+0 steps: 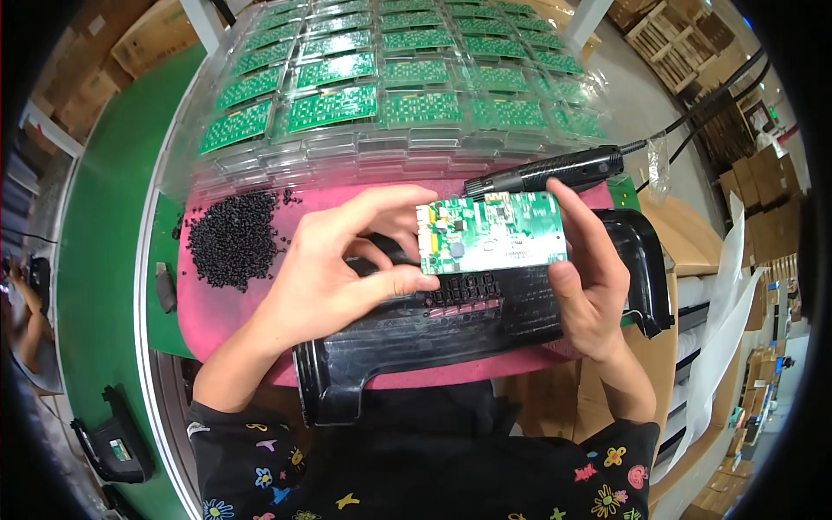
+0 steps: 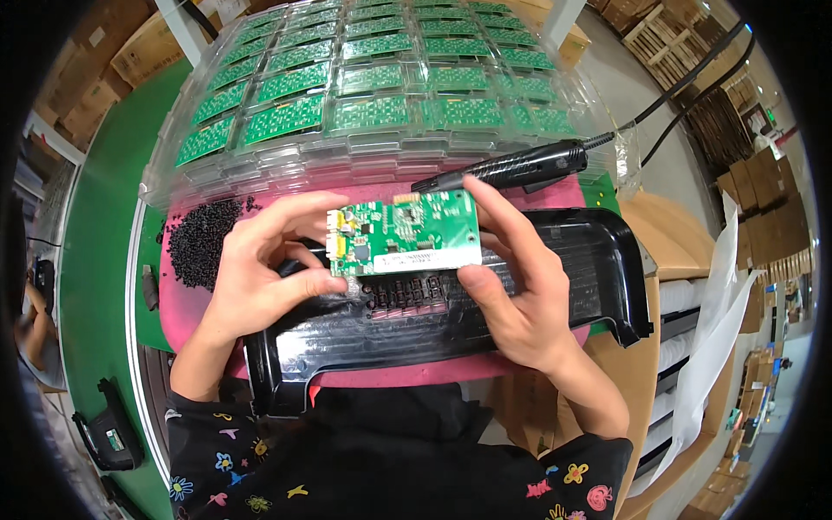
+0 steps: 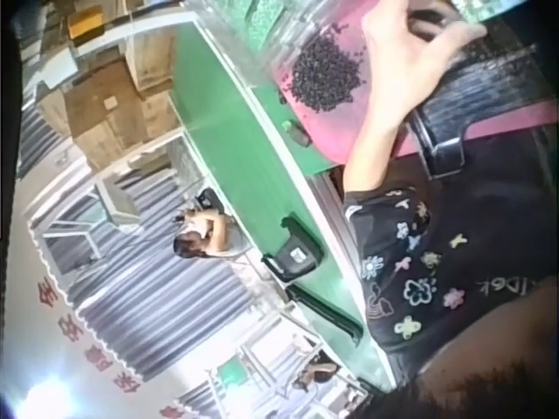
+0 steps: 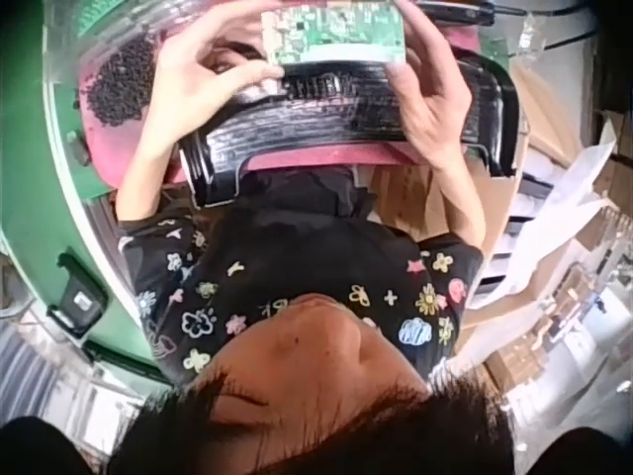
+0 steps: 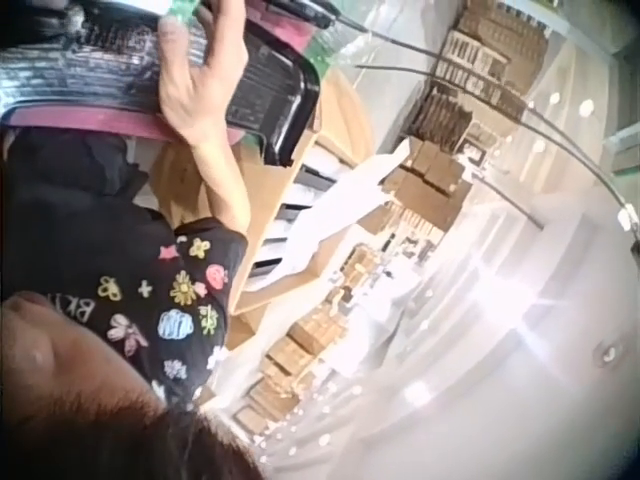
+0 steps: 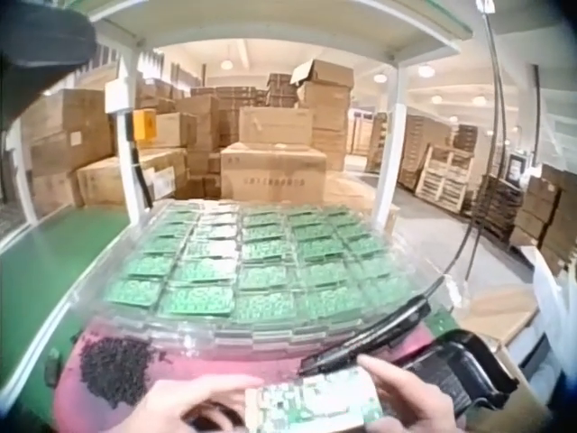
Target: Installing circuit boards into black plastic housings using an electric screwdriver and screws.
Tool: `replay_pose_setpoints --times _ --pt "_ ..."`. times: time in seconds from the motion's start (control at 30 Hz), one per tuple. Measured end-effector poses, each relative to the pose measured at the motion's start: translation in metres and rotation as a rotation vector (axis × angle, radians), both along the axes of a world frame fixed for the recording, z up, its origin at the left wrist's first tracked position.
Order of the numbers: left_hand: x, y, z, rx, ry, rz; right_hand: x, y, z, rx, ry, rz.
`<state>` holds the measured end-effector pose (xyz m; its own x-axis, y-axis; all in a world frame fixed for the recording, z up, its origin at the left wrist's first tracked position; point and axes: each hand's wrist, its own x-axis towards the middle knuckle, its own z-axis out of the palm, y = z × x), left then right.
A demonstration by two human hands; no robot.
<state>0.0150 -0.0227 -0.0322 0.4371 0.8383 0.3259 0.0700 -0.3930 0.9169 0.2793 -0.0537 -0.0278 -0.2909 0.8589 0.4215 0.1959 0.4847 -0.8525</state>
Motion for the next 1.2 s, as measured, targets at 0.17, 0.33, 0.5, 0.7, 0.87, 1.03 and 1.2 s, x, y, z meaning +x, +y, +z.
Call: replay_pose_setpoints --times 0.17,0.33,0.5,0.7,0.87,1.03,1.2 --pt "0.004 -0.001 -0.002 0.059 0.31 -0.054 0.025 0.003 -0.021 -0.004 -0.162 0.002" --pt "0.005 -0.001 -0.008 0.143 0.669 -0.125 0.031 0.008 -0.024 -0.038 -0.409 0.112" --pt "0.005 0.0 -0.011 0.157 0.724 -0.186 0.031 0.007 -0.025 -0.058 -0.506 0.156" --pt "0.007 0.001 -0.014 0.168 0.72 -0.143 0.026 0.006 -0.03 -0.066 -0.521 0.089" --pt "0.005 0.002 -0.015 0.156 0.734 -0.146 0.022 0.005 -0.029 -0.076 -0.555 0.074" --pt "0.003 0.001 -0.015 0.141 0.737 -0.14 0.018 0.006 -0.029 -0.087 -0.564 0.065" --pt "0.002 0.001 -0.012 0.134 0.767 -0.157 0.017 0.006 -0.023 -0.061 -0.614 0.062"
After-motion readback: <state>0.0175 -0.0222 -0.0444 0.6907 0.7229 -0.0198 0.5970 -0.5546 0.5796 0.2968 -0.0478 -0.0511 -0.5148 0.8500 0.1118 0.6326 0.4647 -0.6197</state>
